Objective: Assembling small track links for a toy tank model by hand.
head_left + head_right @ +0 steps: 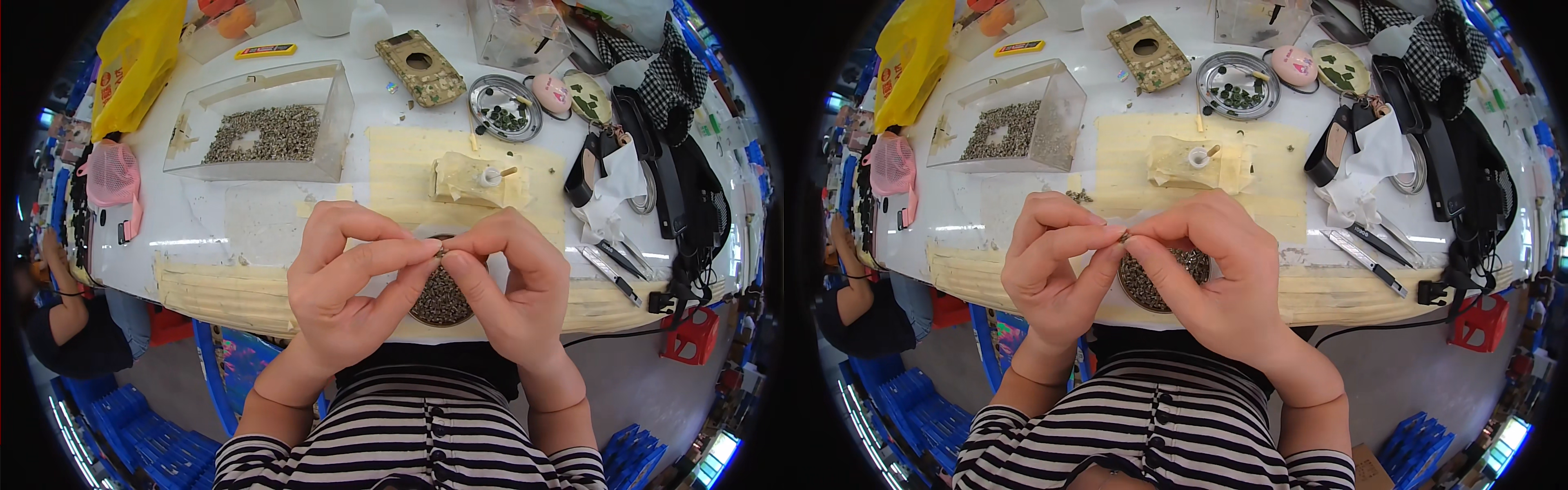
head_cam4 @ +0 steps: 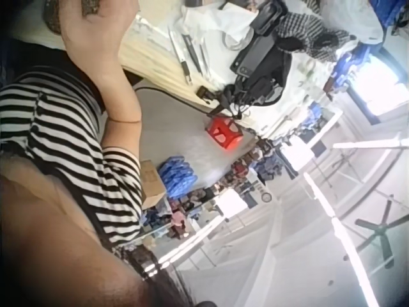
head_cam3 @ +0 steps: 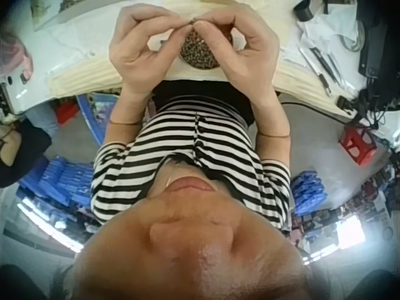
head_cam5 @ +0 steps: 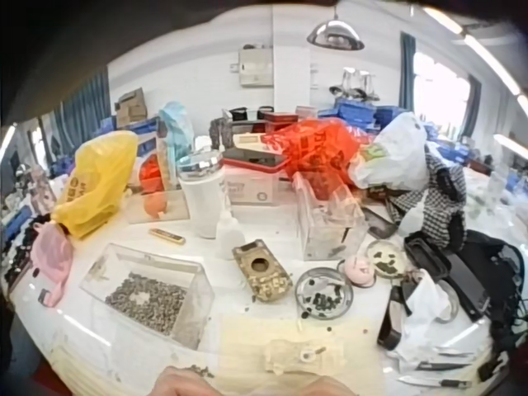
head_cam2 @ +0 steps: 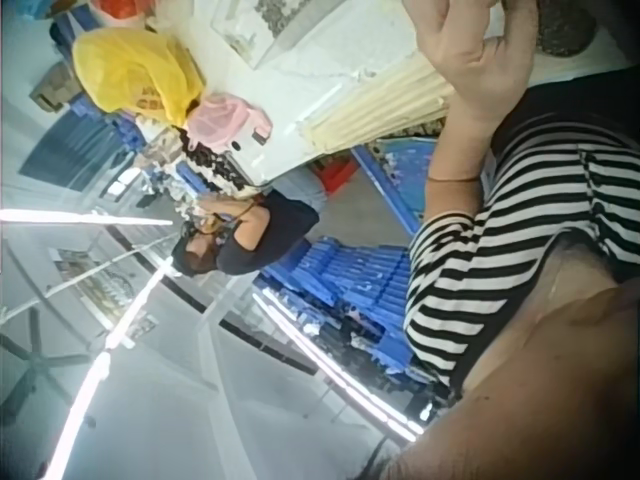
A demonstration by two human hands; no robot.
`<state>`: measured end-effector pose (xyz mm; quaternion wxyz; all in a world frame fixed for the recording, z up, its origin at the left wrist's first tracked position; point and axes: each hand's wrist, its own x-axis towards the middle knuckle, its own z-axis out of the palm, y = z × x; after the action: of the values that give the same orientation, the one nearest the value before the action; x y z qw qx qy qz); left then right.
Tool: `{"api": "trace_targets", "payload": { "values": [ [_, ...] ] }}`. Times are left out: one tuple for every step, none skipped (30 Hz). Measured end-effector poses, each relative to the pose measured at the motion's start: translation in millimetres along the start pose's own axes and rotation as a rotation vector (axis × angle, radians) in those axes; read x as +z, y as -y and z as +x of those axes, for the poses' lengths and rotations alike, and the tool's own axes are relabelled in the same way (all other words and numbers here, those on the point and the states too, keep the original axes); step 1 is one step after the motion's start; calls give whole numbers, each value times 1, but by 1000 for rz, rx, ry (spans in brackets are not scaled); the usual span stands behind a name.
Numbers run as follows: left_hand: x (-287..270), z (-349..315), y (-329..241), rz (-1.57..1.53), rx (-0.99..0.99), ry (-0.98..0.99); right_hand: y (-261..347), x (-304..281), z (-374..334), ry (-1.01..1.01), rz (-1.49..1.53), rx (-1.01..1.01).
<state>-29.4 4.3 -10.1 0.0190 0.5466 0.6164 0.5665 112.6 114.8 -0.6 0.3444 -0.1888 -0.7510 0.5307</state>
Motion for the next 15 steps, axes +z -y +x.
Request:
{"api": "trace_targets", "payload": {
  "values": [
    [1,-1,0,24,8,-14,2,1,0,-39,-121,-93],
    [2,-1,0,37,0,-21,3,2,0,-79,-241,-187],
    [3,-2,0,51,-8,-29,4,3,-1,-95,-303,-255],
    [4,-2,0,65,-16,-36,4,4,-2,-110,-364,-324],
    [3,-2,0,52,-35,-39,5,4,-3,-127,-426,-393],
    [3,-3,0,39,-54,-42,3,5,-3,-125,-422,-384],
    [3,-3,0,27,-73,-46,1,5,-3,-122,-417,-376],
    [3,-3,0,12,-76,-46,-1,5,-4,-121,-415,-367],
    [2,-3,1,-3,-79,-46,-2,5,-5,-113,-386,-328],
    [2,-3,1,-18,-83,-46,-2,5,-5,-105,-357,-290],
    [3,-3,1,-19,-81,-43,-3,5,-6,-96,-328,-253],
    [3,-2,1,-21,-80,-40,-2,5,-6,-83,-284,-210],
    [3,-2,1,-22,-79,-36,0,5,-5,-69,-240,-168],
    [3,-2,1,-35,-74,-27,1,4,-5,-57,-196,-127],
    [2,-1,1,-48,-70,-17,0,4,-5,-31,-116,-73]
  ]
}}
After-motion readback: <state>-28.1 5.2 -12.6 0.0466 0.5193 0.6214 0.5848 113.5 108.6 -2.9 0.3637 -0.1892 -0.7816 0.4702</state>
